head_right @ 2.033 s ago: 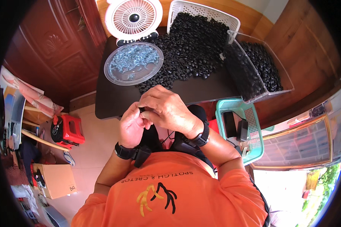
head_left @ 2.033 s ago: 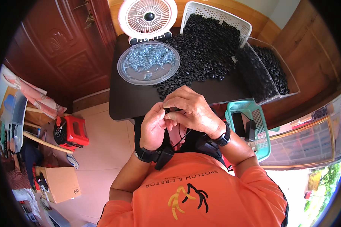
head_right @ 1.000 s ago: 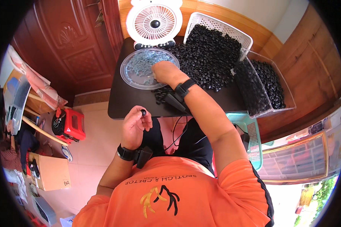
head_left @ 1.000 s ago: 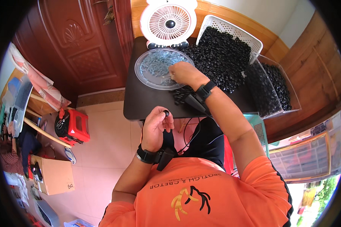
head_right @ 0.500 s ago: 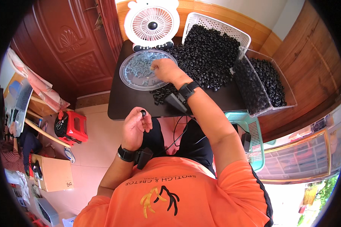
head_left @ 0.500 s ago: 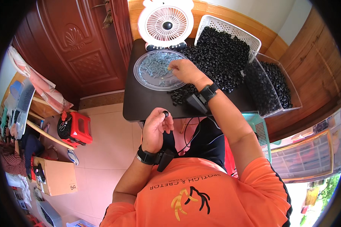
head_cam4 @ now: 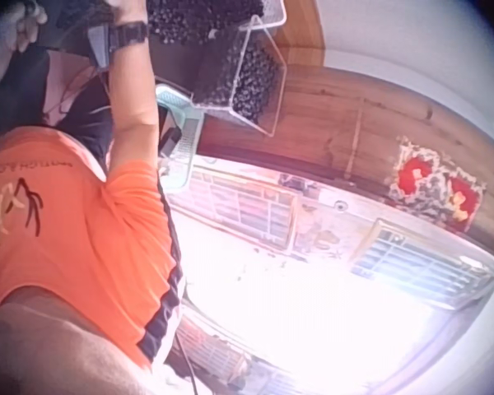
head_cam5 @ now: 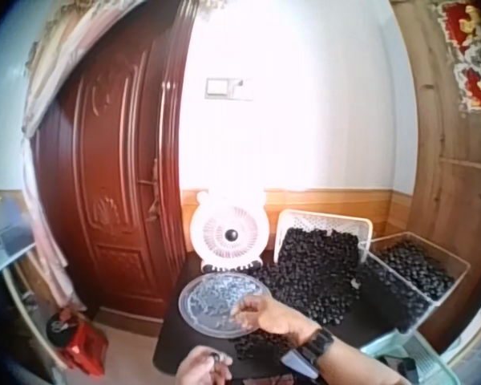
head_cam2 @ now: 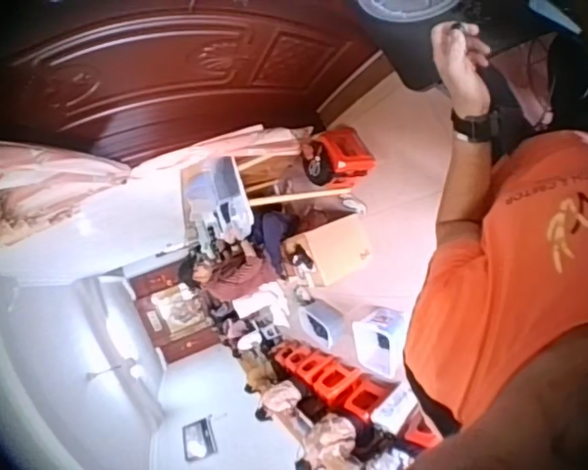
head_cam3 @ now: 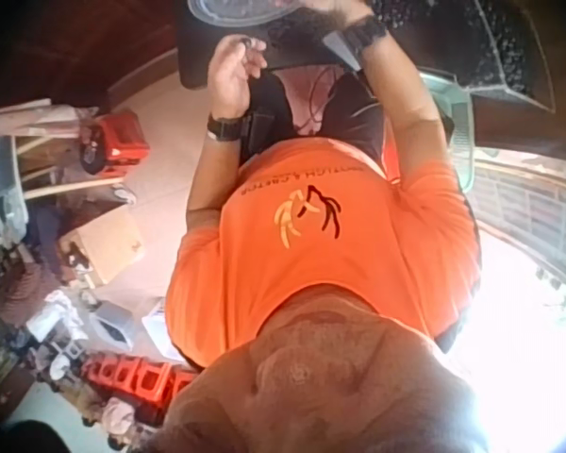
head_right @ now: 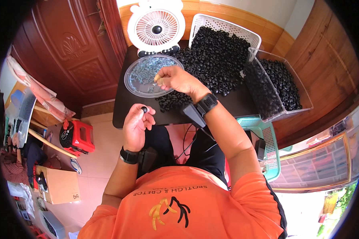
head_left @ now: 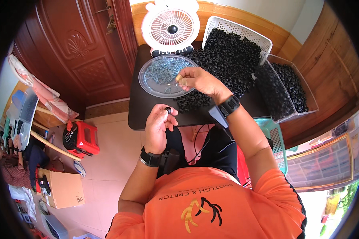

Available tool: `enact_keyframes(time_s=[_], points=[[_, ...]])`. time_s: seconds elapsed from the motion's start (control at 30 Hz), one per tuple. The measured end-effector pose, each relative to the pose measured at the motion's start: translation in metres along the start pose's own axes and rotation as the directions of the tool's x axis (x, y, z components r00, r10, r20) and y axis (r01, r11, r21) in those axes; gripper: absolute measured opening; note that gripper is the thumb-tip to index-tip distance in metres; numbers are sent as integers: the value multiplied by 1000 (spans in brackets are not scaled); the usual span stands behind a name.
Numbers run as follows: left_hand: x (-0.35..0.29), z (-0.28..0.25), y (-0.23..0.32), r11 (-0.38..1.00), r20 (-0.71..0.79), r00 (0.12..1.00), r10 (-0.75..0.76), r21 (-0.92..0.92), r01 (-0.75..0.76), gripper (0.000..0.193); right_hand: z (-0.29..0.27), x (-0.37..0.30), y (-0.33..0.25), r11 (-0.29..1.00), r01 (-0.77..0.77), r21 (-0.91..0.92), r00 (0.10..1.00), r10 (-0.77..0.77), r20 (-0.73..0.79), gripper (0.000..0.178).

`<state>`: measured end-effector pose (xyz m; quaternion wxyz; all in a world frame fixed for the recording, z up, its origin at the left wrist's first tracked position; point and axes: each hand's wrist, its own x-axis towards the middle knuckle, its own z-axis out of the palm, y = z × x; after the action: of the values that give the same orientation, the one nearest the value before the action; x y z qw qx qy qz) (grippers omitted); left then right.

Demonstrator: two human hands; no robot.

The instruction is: The person is assembling small black plastic components by hand at a table.

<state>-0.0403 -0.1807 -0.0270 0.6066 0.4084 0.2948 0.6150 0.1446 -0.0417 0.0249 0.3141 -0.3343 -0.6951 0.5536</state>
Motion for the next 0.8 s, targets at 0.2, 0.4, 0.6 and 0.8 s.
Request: enact_keyframes(time_s=[0.2, 0.4, 0.6, 0.8], points=[[24, 12, 13, 988, 78, 997, 11, 155, -23, 23, 16, -20, -19, 1000, 15, 15, 996, -16, 87, 13], [69, 6, 26, 971, 195, 974, -114, 229, 67, 22, 11, -10, -36, 940, 93, -328, 995, -80, 56, 15], [113, -8, 29, 976, 321, 936, -147, -107, 190, 19, -6, 14, -27, 983, 122, -135, 993, -122, 9, 13], [132, -1, 25, 949, 192, 963, -188, -219, 229, 21, -12, 22, -13, 981, 183, 63, 980, -178, -85, 16]])
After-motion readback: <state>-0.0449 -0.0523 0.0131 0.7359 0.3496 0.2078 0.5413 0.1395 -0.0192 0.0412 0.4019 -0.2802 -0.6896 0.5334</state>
